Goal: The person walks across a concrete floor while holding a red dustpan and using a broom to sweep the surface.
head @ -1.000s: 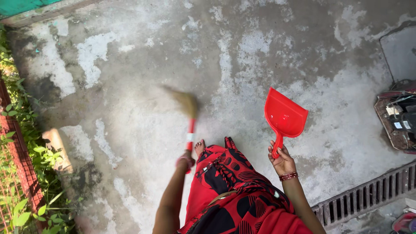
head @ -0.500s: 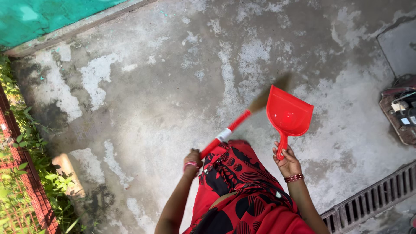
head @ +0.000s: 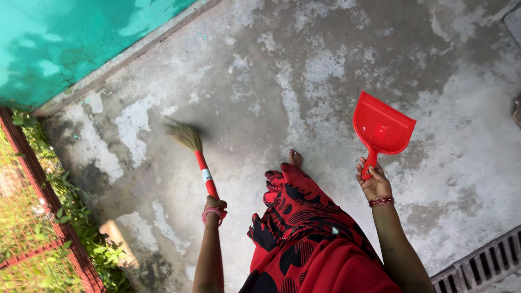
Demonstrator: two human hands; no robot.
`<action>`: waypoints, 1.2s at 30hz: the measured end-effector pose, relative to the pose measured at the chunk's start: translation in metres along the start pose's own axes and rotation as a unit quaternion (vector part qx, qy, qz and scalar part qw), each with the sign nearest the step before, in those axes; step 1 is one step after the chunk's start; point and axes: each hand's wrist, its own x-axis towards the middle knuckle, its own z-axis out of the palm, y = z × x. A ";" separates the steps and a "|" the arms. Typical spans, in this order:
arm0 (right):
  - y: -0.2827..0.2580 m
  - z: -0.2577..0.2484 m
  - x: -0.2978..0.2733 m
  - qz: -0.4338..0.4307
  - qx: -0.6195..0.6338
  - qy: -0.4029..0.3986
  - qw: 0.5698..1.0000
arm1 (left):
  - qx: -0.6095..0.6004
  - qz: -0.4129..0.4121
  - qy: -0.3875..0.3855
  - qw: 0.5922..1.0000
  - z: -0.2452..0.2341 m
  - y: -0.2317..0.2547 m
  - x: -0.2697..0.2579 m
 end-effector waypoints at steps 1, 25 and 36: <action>-0.005 0.002 0.008 -0.002 -0.002 0.006 1.000 | 0.005 -0.011 -0.002 1.000 0.003 0.017 0.003; -0.060 0.063 0.148 -0.027 0.014 0.038 0.999 | 0.331 0.265 0.048 0.904 0.023 0.228 0.032; -0.032 0.141 0.181 -0.116 0.073 0.100 0.985 | 0.081 0.105 -0.002 0.991 -0.107 0.377 0.159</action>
